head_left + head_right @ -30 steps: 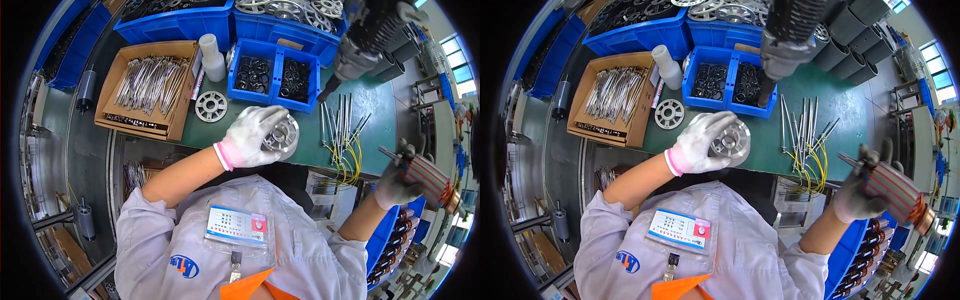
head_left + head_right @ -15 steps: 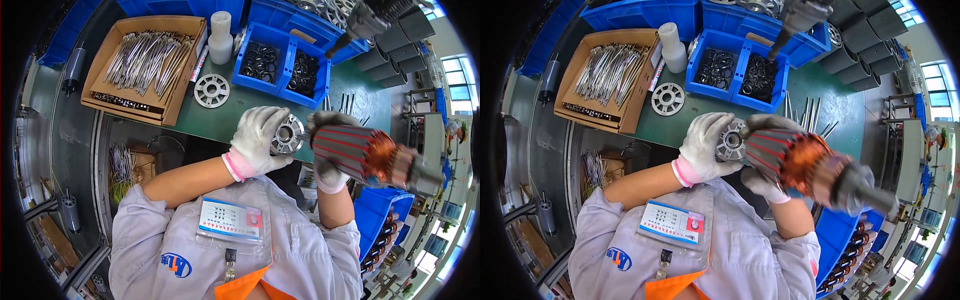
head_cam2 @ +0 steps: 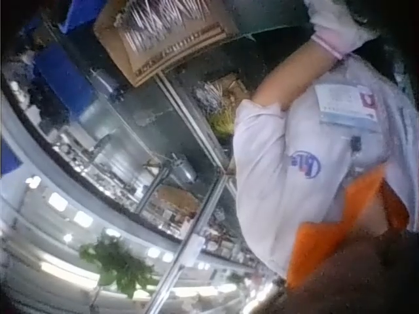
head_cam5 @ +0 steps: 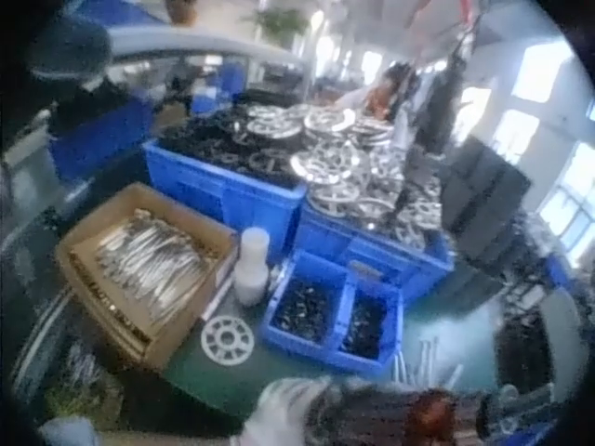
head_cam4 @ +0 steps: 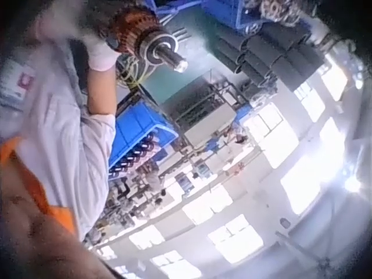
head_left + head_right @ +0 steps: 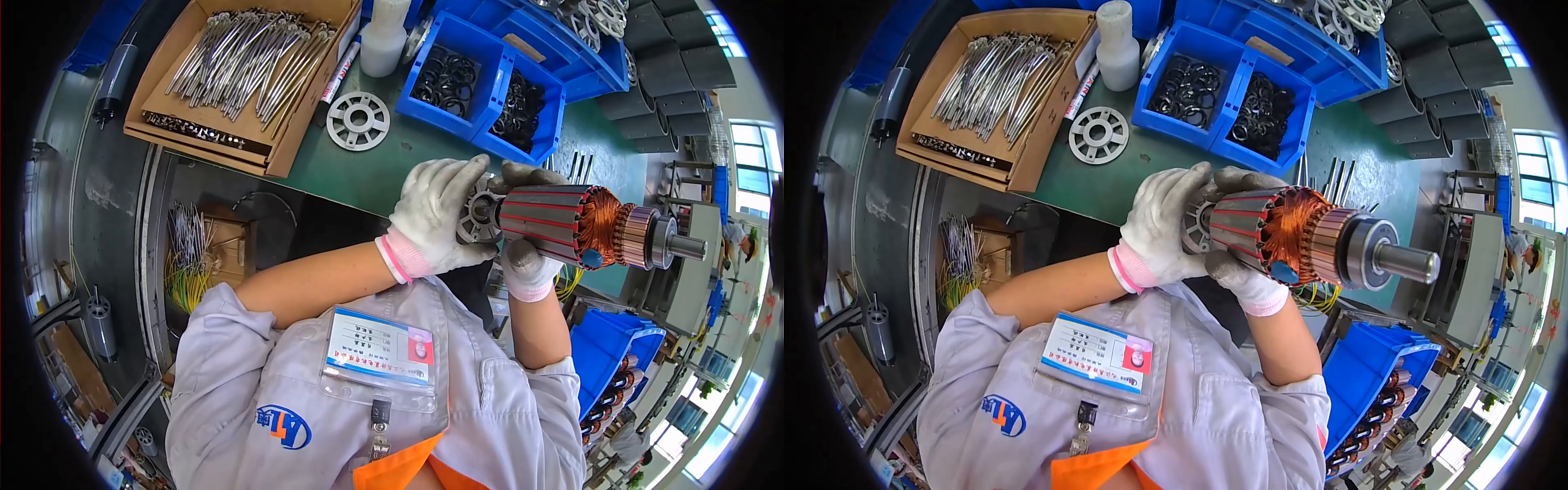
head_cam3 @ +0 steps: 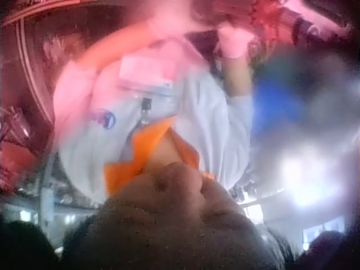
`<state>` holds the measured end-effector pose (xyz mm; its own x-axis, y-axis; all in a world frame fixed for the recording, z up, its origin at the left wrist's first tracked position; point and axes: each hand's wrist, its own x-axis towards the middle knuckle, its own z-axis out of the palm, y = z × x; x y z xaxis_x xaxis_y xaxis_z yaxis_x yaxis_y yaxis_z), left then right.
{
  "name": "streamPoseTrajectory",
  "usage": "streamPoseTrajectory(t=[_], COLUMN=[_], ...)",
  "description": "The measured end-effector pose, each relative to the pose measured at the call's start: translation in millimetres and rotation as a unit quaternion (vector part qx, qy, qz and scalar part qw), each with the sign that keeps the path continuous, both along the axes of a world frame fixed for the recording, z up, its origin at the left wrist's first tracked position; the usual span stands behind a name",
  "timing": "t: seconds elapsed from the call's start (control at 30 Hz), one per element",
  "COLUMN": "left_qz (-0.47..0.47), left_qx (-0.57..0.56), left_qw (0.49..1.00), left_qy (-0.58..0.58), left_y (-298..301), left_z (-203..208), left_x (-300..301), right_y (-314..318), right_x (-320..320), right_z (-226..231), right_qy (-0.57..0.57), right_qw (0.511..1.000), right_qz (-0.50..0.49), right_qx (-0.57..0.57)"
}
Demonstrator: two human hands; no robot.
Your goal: The person assembles electric motors by inserting rotors into cylindrical housings, attaching end caps, inserting long bolts, and tightening them using a power screwdriver before placing the assembled motors onto a conveyor belt.
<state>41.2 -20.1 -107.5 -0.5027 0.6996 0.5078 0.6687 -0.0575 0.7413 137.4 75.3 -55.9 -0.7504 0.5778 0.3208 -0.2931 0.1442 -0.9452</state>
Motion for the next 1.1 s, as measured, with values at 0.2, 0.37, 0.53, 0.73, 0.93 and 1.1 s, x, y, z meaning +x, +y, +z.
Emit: streamPoseTrajectory(t=[0.2, 0.37, 0.53, 0.73, 0.93, 1.1], left_qz=[-0.007, -0.010, -0.005, -0.019, -0.003, -0.003], left_qx=[-0.013, -0.024, -0.003, -0.021, 0.017, -0.037], left_qw=[1.000, 1.000, 1.000, 0.999, 0.999, 0.998], left_qy=[-0.006, 0.012, 0.024, 0.019, 0.043, 0.054], left_y=[-1.3, -0.9, 0.2, 0.8, 3.7, 2.0], left_z=[1.8, -1.7, -3.4, -4.1, -5.2, 1.5], left_x=[-0.1, -1.0, -0.7, -1.9, 1.5, -4.8], right_y=[10.6, 7.1, 20.1, 23.2, 5.9, 7.1], right_x=[4.9, 5.1, 13.9, 13.8, -10.3, -8.2], right_z=[-19.9, -24.1, -25.0, 28.4, 4.3, -6.9], right_qy=[-0.034, -0.128, -0.092, -0.121, 0.072, 0.062], right_qw=[0.997, 0.991, 0.993, 0.990, 0.995, 0.993], right_qz=[-0.007, 0.007, 0.041, 0.024, -0.067, -0.052], right_qx=[0.067, -0.024, -0.058, -0.070, 0.000, 0.089])
